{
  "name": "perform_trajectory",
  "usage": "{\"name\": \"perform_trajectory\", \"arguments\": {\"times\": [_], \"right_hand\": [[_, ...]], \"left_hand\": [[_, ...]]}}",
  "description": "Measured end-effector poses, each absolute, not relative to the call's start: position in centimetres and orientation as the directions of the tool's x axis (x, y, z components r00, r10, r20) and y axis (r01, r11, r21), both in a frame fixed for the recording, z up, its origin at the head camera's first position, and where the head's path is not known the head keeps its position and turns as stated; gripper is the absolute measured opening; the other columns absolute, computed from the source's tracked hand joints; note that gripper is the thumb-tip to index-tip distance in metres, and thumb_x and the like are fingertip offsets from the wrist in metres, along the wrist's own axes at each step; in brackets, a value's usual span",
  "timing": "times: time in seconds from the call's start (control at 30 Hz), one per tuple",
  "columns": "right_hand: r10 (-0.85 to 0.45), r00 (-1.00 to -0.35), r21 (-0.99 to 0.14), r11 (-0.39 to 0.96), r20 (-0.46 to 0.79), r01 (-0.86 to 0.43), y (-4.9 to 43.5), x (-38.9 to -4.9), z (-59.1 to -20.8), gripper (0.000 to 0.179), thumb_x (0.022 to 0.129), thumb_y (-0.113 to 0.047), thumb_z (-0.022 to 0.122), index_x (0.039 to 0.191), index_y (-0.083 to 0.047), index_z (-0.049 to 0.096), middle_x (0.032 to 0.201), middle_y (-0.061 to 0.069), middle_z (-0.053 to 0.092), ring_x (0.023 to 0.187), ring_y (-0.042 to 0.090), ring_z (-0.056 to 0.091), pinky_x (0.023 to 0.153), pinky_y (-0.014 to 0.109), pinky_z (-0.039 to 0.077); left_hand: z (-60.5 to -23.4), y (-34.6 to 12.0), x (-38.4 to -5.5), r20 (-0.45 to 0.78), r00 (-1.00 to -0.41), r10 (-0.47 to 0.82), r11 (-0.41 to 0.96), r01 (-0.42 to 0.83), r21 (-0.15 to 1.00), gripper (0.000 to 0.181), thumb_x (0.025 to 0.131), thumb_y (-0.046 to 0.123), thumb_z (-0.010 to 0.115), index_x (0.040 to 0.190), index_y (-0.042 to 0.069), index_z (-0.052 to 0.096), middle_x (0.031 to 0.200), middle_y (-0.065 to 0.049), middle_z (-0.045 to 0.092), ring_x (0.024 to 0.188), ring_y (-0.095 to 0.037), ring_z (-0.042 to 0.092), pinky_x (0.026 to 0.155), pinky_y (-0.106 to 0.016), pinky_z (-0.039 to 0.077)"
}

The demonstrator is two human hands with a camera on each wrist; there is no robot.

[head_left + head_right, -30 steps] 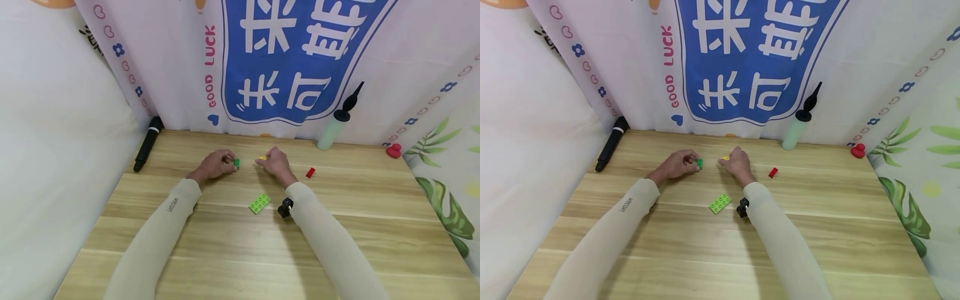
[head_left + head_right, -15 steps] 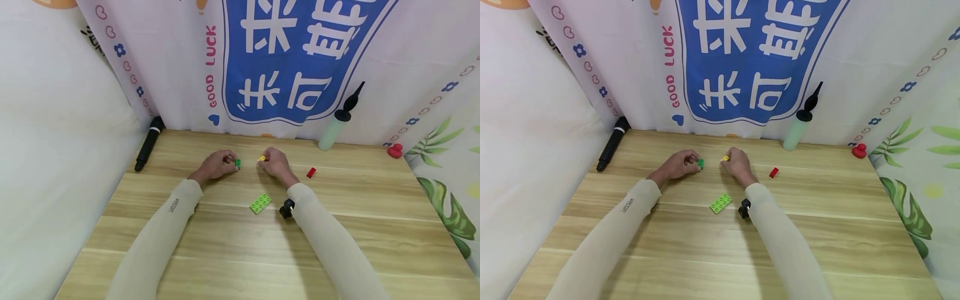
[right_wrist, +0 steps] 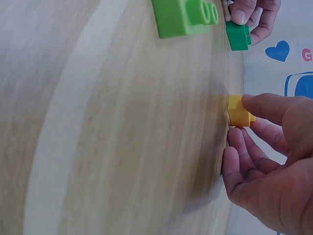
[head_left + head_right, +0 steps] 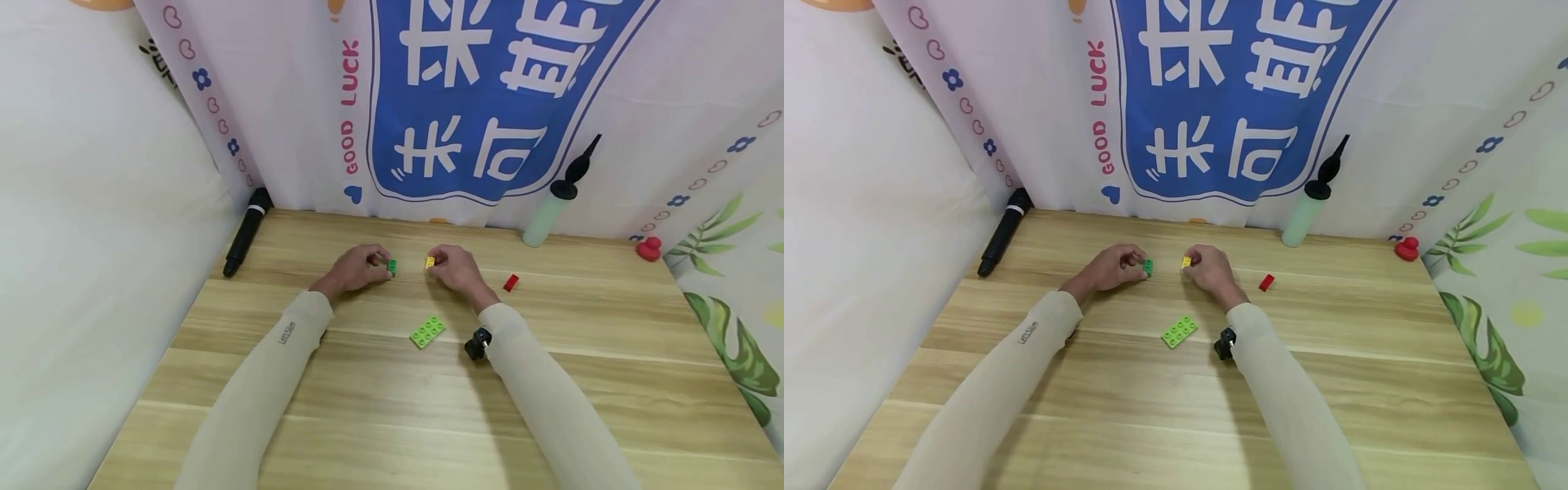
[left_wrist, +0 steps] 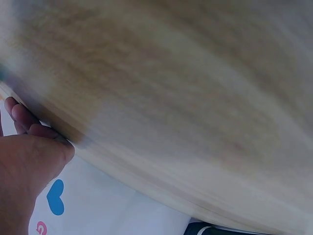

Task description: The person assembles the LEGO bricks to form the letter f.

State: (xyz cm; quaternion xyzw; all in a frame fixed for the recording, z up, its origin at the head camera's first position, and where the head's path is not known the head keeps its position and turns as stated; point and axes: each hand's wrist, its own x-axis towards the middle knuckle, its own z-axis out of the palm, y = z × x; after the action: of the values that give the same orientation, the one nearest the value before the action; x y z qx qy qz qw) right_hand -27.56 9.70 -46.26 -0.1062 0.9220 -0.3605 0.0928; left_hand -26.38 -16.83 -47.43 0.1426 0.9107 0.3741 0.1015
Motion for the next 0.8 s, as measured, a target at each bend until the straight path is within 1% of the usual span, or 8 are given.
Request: {"name": "perform_trajectory", "arguments": {"times": [0.33, 0.57, 0.8], "right_hand": [[-0.285, -0.956, -0.684, 0.711, -0.067, -0.164, 9.3, -27.3, -46.2, 0.032, 0.098, -0.01, 0.077, 0.128, -0.001, 0.071, 0.124, 0.019, 0.075, 0.114, 0.032, 0.072, 0.103, 0.046, 0.057], [-0.356, -0.934, -0.733, 0.638, -0.01, -0.236, 7.8, -27.3, -45.7, 0.036, 0.099, -0.014, 0.078, 0.133, -0.004, 0.071, 0.132, 0.016, 0.074, 0.116, 0.032, 0.075, 0.099, 0.046, 0.06], [-0.395, -0.919, -0.764, 0.594, -0.005, -0.251, 5.6, -27.5, -45.1, 0.031, 0.098, -0.014, 0.079, 0.127, -0.006, 0.072, 0.128, 0.012, 0.075, 0.114, 0.03, 0.075, 0.099, 0.044, 0.06]], "left_hand": [[-47.6, -16.9, -26.4, -0.082, -0.941, 0.328, 0.681, 0.176, 0.711, 0.034, 0.098, 0.029, 0.08, 0.127, 0.014, 0.07, 0.119, -0.011, 0.068, 0.109, -0.027, 0.06, 0.1, -0.044, 0.048], [-47.4, -16.6, -26.4, -0.1, -0.944, 0.315, 0.69, 0.155, 0.707, 0.034, 0.097, 0.029, 0.081, 0.127, 0.016, 0.071, 0.122, -0.01, 0.069, 0.112, -0.027, 0.06, 0.103, -0.044, 0.048], [-47.4, -16.8, -26.4, -0.077, -0.943, 0.325, 0.688, 0.18, 0.703, 0.033, 0.097, 0.029, 0.081, 0.126, 0.015, 0.072, 0.119, -0.011, 0.069, 0.11, -0.027, 0.061, 0.099, -0.044, 0.048]]}}
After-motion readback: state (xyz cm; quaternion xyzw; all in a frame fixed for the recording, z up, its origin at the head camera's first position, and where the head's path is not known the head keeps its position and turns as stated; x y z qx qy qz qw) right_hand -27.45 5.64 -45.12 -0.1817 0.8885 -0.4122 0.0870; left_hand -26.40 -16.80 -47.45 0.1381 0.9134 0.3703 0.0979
